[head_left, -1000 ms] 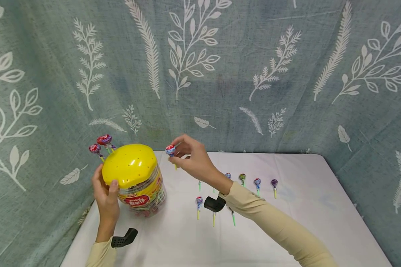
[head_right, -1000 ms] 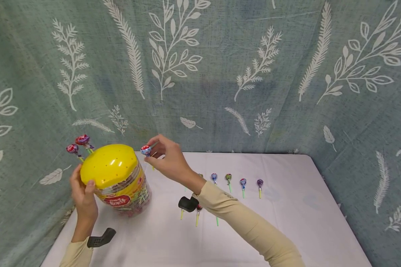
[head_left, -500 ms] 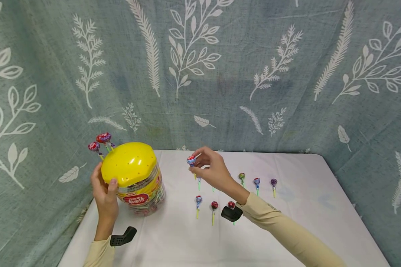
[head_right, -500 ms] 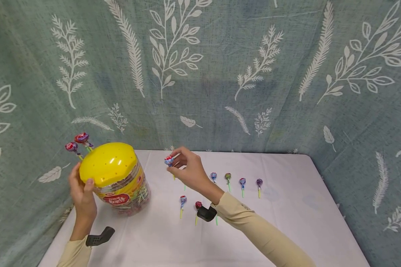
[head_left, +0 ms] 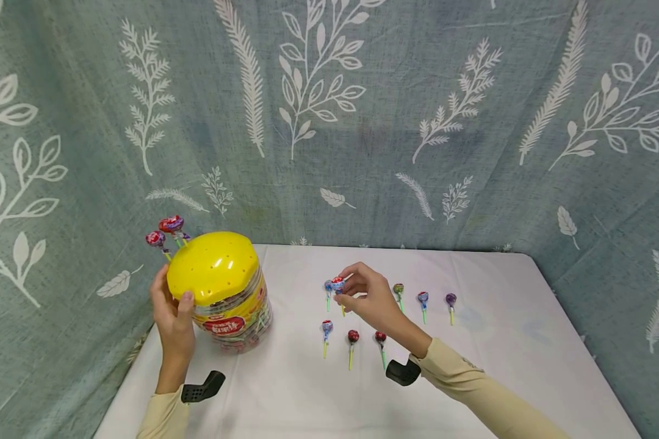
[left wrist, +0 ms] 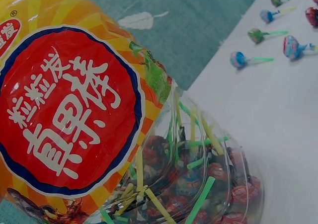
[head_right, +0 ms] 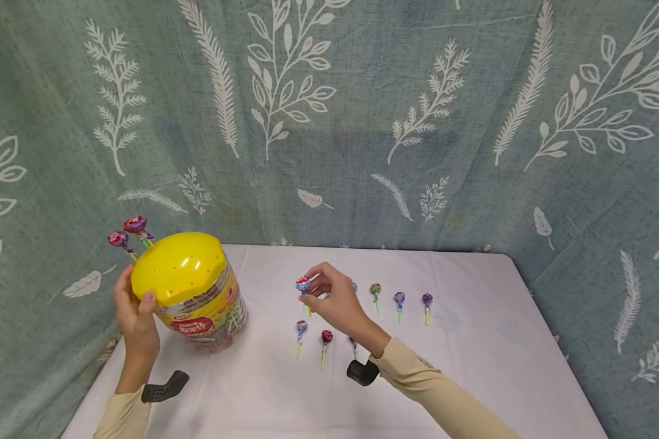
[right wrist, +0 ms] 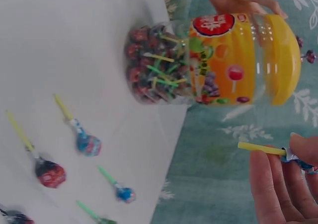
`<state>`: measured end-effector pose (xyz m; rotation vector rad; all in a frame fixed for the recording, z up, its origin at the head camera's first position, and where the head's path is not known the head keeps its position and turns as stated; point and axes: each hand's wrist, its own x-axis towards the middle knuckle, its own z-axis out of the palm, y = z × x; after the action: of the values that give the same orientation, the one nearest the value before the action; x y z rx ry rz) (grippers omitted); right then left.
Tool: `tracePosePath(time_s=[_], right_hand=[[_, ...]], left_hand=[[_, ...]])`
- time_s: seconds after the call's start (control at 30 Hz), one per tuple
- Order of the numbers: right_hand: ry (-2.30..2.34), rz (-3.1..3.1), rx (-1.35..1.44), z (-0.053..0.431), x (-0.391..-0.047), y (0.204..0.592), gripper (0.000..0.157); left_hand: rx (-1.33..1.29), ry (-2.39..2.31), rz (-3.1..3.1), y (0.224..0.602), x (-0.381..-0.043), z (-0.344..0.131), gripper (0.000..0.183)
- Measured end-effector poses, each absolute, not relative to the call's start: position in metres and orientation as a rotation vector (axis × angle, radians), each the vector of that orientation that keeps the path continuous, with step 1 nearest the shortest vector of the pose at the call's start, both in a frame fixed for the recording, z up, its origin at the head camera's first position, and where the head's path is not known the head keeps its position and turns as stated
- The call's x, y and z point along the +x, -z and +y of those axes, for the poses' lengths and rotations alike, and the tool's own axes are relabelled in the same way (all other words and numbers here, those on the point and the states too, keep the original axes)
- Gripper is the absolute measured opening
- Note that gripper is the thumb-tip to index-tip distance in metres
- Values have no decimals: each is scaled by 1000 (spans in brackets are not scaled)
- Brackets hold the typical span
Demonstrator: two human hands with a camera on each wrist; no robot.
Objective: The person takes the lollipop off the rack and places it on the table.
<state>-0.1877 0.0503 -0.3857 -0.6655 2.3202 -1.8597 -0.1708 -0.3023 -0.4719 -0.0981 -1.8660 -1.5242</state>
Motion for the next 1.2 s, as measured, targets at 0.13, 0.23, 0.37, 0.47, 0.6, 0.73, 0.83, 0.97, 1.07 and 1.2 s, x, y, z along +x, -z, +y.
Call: tracePosePath(time_s=[0.13,0.23,0.37,0.47,0.6,0.73,0.83,0.97,1.07,1.2], right_hand=[[1868,2289,-593,59,-184,398,31],[1879,2265,-546,66,-181,407,32],[1878,2270,-490,75,-174,418,32],[1864,2292,-431,83,-171,427,32],[1863,2310,-302,96,-173,445,34],[1881,2306,-180,111,-178,473,36],[1872,2321,-93,121,-180,491,36],[1842,2356,25,129,-180,505,35],[1803,2395,89,133,-182,514,33],[1708,2467,152,137,-182,525,32]], left_hand=[[-98,1529,-1865,471,-171,-302,64],[-94,1534,-1858,471,-171,-302,63],[-90,1543,-1853,470,-171,-301,63],[-92,1546,-1855,469,-170,-301,63],[-92,1532,-1866,468,-170,-301,63],[-80,1519,-1883,469,-170,-301,62],[-83,1521,-1881,471,-170,-302,62],[-101,1532,-1863,471,-170,-303,63],[-102,1525,-1864,470,-169,-302,62],[-103,1523,-1870,470,-170,-301,62]])
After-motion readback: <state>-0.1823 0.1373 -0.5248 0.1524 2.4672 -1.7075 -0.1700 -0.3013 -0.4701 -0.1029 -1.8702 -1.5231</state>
